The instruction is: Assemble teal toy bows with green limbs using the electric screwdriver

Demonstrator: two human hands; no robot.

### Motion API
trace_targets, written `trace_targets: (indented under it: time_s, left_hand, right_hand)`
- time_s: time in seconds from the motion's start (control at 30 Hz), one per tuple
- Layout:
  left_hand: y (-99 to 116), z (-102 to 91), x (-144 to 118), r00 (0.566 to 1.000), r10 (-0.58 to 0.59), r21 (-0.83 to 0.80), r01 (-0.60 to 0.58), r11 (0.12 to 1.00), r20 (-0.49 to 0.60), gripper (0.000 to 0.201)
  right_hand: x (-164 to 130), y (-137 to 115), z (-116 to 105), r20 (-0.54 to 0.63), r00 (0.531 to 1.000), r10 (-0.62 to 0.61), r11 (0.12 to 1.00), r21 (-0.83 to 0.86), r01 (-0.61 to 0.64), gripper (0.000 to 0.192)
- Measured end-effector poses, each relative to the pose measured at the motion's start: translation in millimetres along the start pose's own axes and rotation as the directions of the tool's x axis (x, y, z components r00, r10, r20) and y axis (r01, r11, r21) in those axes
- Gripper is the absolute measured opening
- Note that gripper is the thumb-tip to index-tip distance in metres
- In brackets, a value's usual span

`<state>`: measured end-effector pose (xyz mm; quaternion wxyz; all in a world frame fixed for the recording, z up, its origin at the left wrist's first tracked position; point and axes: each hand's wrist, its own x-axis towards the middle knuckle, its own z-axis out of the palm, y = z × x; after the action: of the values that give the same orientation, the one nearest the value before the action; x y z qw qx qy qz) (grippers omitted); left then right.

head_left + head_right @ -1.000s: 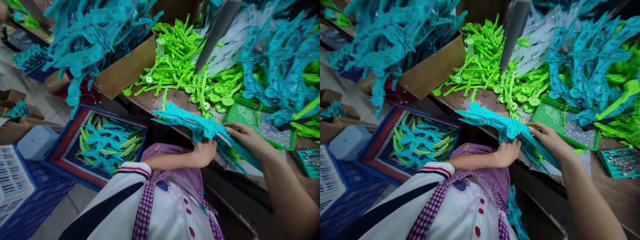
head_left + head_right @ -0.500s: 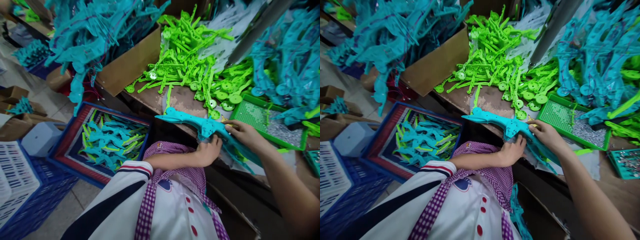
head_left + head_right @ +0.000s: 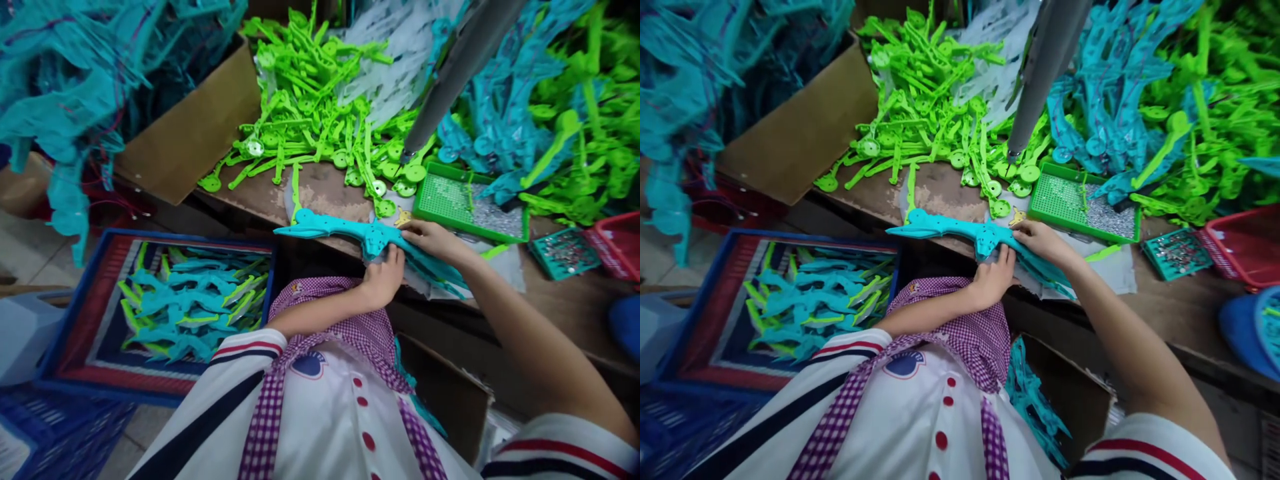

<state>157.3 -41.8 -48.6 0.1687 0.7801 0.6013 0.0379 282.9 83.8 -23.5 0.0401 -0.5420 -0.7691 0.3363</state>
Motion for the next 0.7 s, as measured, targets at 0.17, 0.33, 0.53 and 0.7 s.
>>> trace_targets:
  time_s: [0.17, 0.33, 0.53, 0.7]
  left_hand:
    - [-1, 0.3, 0, 1.0, 0.01, 0.01, -0.01, 1.0, 0.004, 0.066]
    - [-3, -1.1, -1, 1.0, 0.016, 0.013, -0.017, 1.0, 0.016, 0.073]
    - [-4, -1.7, -2, 1.0, 0.006, 0.04, -0.007, 0.999, 0.029, 0.07]
    - [-3, -0.7, -2, 1.0, 0.019, 0.089, -0.02, 0.996, 0.015, 0.07]
  right_hand:
    - [-51, 6, -31, -0.051, 0.99, -0.135, 0.982, -0.138, 0.127, 0.059]
    - [-139, 35, -31, -0.086, 0.985, -0.147, 0.831, -0.55, 0.076, 0.064]
    - [-159, 33, 18, -0.318, 0.933, -0.17, 0.765, -0.639, -0.079, 0.047]
    - [-154, 30, 25, -0.41, 0.895, -0.173, 0.784, -0.608, -0.127, 0.044]
